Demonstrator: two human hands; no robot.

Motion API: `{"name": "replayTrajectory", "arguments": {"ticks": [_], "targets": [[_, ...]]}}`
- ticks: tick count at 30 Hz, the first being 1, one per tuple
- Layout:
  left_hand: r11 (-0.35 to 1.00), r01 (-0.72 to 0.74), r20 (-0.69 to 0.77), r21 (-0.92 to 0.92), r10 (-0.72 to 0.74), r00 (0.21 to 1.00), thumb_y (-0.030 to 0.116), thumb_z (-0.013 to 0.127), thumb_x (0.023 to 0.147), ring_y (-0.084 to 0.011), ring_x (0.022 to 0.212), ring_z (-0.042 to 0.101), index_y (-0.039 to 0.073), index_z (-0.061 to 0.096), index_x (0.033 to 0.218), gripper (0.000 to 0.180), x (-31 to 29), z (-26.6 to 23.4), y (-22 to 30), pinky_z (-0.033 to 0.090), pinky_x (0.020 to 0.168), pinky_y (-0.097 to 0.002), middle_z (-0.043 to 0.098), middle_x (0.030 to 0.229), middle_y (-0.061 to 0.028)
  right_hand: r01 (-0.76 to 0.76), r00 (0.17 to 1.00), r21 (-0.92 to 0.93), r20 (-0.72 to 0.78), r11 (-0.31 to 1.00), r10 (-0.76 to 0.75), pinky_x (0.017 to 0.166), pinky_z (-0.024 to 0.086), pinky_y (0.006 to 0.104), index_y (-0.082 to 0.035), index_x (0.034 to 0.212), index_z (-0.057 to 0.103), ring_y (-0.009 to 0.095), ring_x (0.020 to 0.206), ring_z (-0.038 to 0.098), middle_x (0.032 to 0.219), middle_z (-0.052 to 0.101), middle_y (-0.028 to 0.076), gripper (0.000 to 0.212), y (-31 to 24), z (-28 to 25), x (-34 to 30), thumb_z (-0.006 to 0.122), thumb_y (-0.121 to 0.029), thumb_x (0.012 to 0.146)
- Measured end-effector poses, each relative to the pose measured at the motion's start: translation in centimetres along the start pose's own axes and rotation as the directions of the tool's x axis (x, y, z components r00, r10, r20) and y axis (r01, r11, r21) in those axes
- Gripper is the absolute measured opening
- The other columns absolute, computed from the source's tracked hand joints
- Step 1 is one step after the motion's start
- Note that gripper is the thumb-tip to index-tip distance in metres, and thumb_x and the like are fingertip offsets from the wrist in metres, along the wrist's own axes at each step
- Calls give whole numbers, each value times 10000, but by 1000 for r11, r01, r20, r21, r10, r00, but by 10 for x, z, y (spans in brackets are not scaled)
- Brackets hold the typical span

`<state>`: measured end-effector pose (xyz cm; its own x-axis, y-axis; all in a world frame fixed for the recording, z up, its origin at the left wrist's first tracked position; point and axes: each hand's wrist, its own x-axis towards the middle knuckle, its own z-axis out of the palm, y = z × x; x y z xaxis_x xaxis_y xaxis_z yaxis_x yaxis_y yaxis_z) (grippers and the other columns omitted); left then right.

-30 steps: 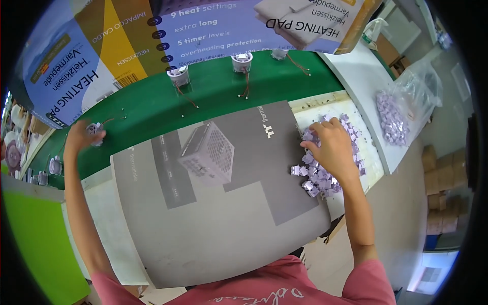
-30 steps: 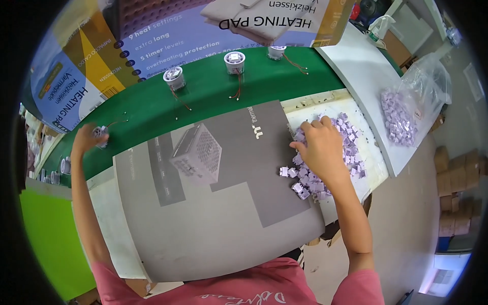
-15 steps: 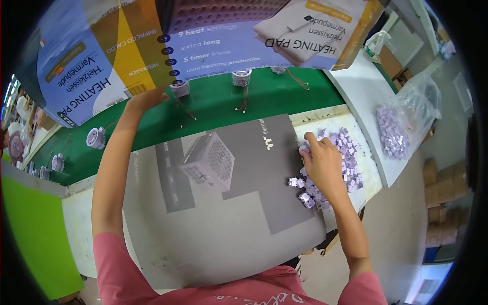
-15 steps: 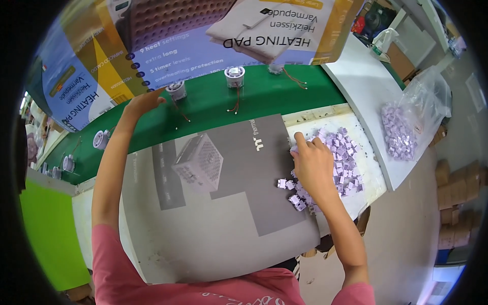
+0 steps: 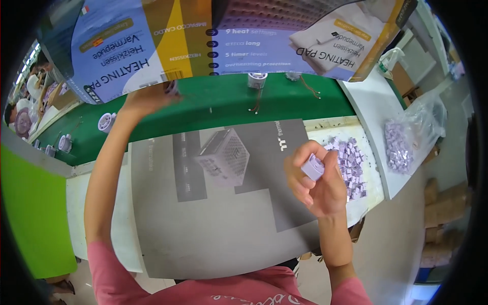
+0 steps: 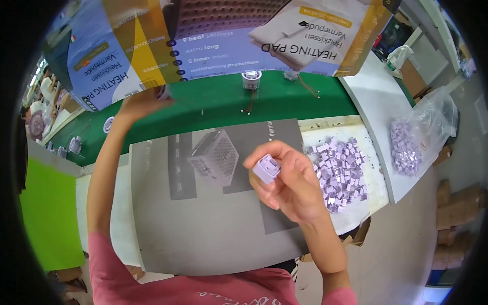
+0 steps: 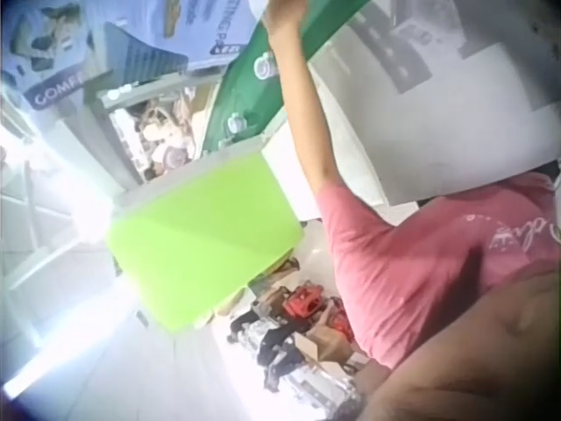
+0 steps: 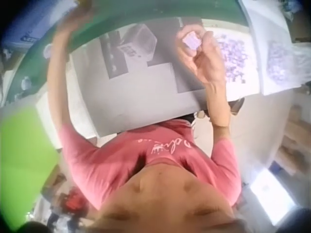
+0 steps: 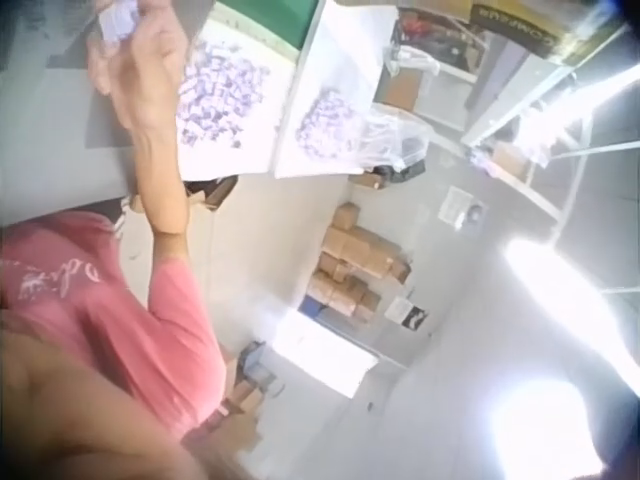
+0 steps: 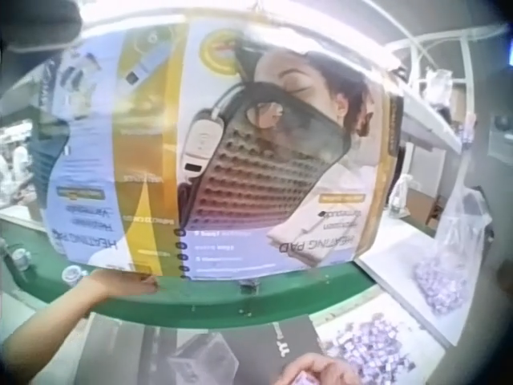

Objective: The person connects wires to small plastic electronic connectors by hand, then attaches the connected wires to a cooling fan unit.

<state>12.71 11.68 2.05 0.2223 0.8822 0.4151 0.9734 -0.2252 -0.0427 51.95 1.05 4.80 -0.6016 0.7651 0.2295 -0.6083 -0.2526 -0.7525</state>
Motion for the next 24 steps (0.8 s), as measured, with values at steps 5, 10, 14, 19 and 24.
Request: {"name": "replayTrajectory", "arguments": {"ticks": [5, 10, 14, 19, 24], "targets": [[949, 276, 325, -154, -215, 921, 371, 864, 655, -366, 761, 661, 46, 494, 1101, 664, -86, -77, 78, 522, 659, -464, 624, 944, -173, -72, 997, -67, 21, 995, 74, 467, 486, 240, 75, 1091, 566, 155, 590, 626, 717, 618, 122, 536, 14, 15, 8, 536, -454, 1014], [921, 389, 449, 18, -355, 820, 385, 869, 639, -329, 739, 636, 42, 508, 1008, 619, -176, -81, 115, 498, 625, -427, 621, 935, -122, 31, 992, -135, 126, 990, -14, 523, 556, 256, 90, 1175, 559, 190, 712, 703, 845, 681, 184, 445, 36, 33, 20, 637, -306, 988], [989, 130, 178, 72, -140, 974, 297, 848, 676, -297, 982, 629, 49, 540, 1046, 542, -184, -74, 124, 429, 975, -463, 626, 955, -120, 46, 969, -26, 245, 999, -38, 503, 540, 250, 81, 1159, 572, 160, 707, 680, 943, 668, 164, 446, 53, 33, 32, 689, -298, 955], [993, -23, 312, 115, -14, 950, 138, 774, 729, -309, 936, 663, 38, 576, 1114, 445, -160, -48, 139, 390, 1038, -502, 652, 970, -116, 67, 961, -9, 268, 998, -62, 447, 454, 221, 61, 1144, 597, 103, 606, 599, 815, 648, 97, 422, 77, 37, 49, 640, -329, 989], [975, 118, 585, -187, 15, 811, 61, 712, 777, -328, 894, 686, 60, 650, 1105, 334, -138, -51, 137, 523, 847, -455, 686, 983, -105, -15, 985, -242, 165, 970, 57, 479, 442, 212, 53, 1181, 602, 85, 587, 569, 748, 624, 72, 349, 81, 22, 46, 611, -248, 1004]]}}
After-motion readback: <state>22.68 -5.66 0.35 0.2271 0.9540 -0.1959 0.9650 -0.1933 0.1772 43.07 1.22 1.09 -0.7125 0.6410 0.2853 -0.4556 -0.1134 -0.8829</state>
